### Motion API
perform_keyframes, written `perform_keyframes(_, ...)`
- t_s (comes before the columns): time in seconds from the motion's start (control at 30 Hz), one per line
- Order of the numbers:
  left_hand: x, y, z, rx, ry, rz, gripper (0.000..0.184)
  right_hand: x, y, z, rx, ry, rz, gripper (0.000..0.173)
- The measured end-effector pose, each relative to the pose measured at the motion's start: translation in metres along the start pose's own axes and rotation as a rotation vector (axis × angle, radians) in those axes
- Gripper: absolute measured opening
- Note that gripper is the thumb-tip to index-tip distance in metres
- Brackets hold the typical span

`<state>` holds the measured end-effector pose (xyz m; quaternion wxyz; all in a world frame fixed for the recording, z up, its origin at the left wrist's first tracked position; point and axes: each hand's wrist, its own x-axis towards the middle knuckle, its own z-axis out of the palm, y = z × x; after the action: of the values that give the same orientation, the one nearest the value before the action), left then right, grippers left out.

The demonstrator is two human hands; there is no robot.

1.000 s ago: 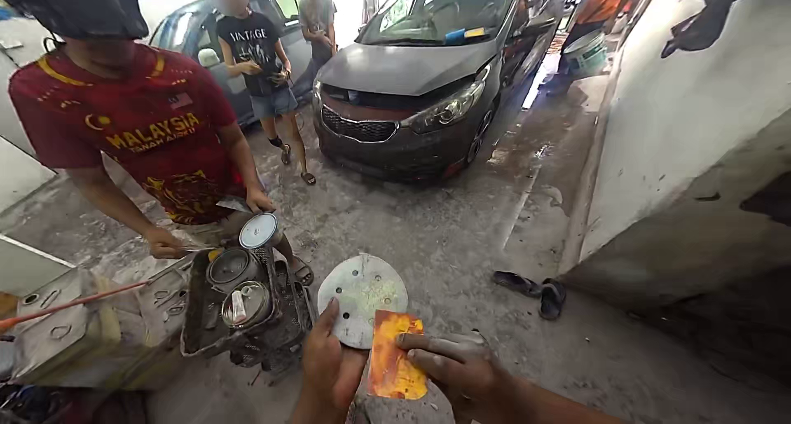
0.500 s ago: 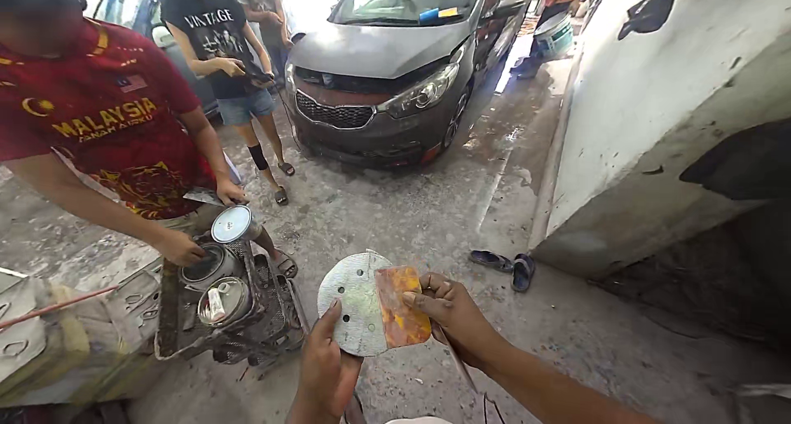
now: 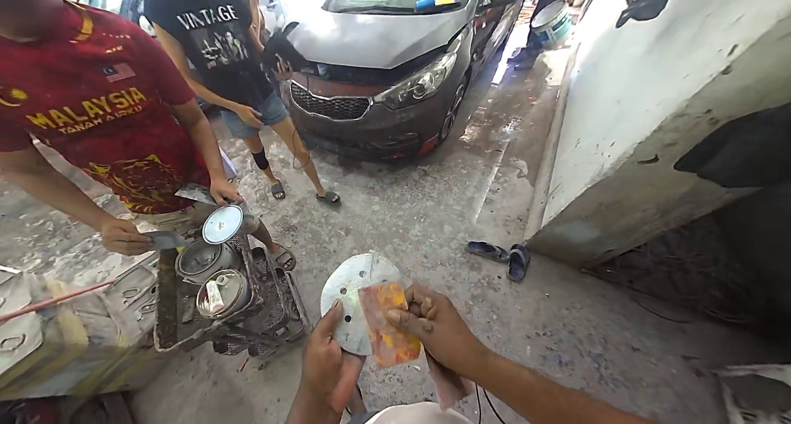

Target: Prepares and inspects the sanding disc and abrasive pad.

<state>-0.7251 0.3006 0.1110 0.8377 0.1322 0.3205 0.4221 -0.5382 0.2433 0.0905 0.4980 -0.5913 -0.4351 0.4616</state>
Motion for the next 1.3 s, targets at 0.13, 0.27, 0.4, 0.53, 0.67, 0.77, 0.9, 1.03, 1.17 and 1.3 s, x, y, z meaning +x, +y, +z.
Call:
perform_keyframes(0.13,-0.004,-0.005,0.003,0.038,0.006,0.012,0.039,0.020,-0.008,-0.013,-0.148,0.144,-0.020,0.016)
perform_keyframes(0.27,0.000,-0.002,0.000,0.036,0.010,0.042,0.038,-0.003,-0.004,0.005,-0.071,-0.018,0.008,0.020)
perform_keyframes(0.4,-0.006,-0.009,0.002,0.085,0.043,0.025,0.038,0.014,-0.009,-0.011,-0.168,0.168,-0.044,0.014)
perform_keyframes(0.53,-0.008,-0.014,-0.003,0.070,0.018,0.026,0.038,0.016,-0.012,-0.017,-0.119,0.139,-0.007,0.017)
perform_keyframes(0.67,-0.003,-0.007,-0.002,0.048,0.050,0.092,0.037,-0.018,0.000,0.006,-0.092,-0.103,0.008,0.023)
perform_keyframes(0.77,-0.003,0.003,-0.001,0.056,0.064,0.150,0.038,-0.025,-0.002,-0.001,-0.132,-0.278,0.007,0.024)
perform_keyframes(0.9,-0.007,0.015,-0.012,0.296,0.263,0.286,0.032,-0.018,-0.012,-0.015,0.176,-0.235,0.052,0.019)
perform_keyframes(1.03,-0.018,0.027,-0.065,0.927,0.372,0.602,0.070,-0.014,-0.019,0.002,0.333,-0.211,0.118,0.014)
perform_keyframes(1.17,-0.041,0.041,-0.108,1.177,0.253,0.685,0.036,-0.008,-0.016,0.026,0.309,-0.200,0.138,0.014)
perform_keyframes(1.3,-0.038,0.064,-0.114,0.951,0.054,0.467,0.028,0.005,-0.018,0.065,0.236,-0.228,0.113,0.013)
